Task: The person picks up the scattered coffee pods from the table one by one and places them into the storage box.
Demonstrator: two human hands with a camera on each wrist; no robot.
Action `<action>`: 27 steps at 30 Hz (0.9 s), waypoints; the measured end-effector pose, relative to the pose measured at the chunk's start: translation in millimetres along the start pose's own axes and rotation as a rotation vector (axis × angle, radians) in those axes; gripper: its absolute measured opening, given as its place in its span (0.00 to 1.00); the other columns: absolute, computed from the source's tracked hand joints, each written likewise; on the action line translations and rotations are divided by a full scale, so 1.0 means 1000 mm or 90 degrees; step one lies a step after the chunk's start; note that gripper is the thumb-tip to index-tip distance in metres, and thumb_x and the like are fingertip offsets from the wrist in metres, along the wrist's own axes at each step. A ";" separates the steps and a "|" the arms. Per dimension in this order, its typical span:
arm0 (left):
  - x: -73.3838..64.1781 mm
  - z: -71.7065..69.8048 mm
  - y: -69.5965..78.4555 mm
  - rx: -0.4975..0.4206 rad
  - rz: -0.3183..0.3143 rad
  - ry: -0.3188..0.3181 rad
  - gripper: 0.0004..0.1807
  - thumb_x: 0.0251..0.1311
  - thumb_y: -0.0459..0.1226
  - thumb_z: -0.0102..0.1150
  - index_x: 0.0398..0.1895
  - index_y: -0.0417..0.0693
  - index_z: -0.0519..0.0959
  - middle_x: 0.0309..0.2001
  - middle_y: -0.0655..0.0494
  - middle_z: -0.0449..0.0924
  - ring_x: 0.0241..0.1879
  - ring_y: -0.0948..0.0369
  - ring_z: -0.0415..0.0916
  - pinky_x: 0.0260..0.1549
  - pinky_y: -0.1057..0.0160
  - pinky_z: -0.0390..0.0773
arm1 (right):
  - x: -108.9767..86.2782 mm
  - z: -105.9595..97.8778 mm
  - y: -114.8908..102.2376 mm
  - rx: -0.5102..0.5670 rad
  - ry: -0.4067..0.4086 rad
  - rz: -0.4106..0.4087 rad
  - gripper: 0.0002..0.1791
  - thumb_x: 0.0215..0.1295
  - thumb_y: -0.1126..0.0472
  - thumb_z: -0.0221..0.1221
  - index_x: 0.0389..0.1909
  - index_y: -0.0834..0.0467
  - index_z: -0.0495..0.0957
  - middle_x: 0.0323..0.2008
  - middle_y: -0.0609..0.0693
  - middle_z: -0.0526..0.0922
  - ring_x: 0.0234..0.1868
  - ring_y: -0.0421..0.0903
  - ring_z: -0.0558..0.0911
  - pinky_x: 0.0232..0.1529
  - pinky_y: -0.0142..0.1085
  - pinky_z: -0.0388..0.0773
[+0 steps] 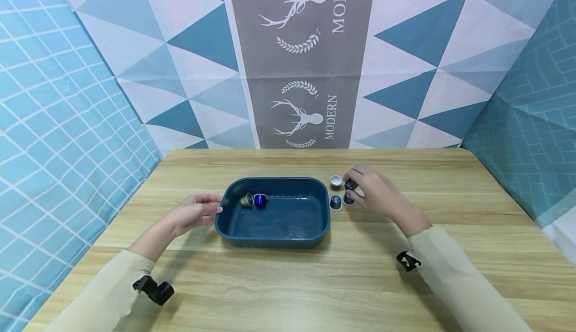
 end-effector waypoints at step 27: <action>-0.001 0.002 0.004 -0.006 0.002 -0.005 0.25 0.65 0.32 0.52 0.62 0.29 0.63 0.46 0.51 0.72 0.41 0.65 0.74 0.43 0.67 0.81 | 0.040 -0.004 -0.023 0.010 0.019 -0.109 0.14 0.54 0.65 0.68 0.41 0.62 0.79 0.39 0.54 0.81 0.39 0.48 0.80 0.40 0.41 0.81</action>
Point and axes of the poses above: each hand's wrist, its own x-axis towards the middle knuckle, its own z-axis out of the palm, y = z × x, the point moved 1 cm from there along x, towards the middle knuckle
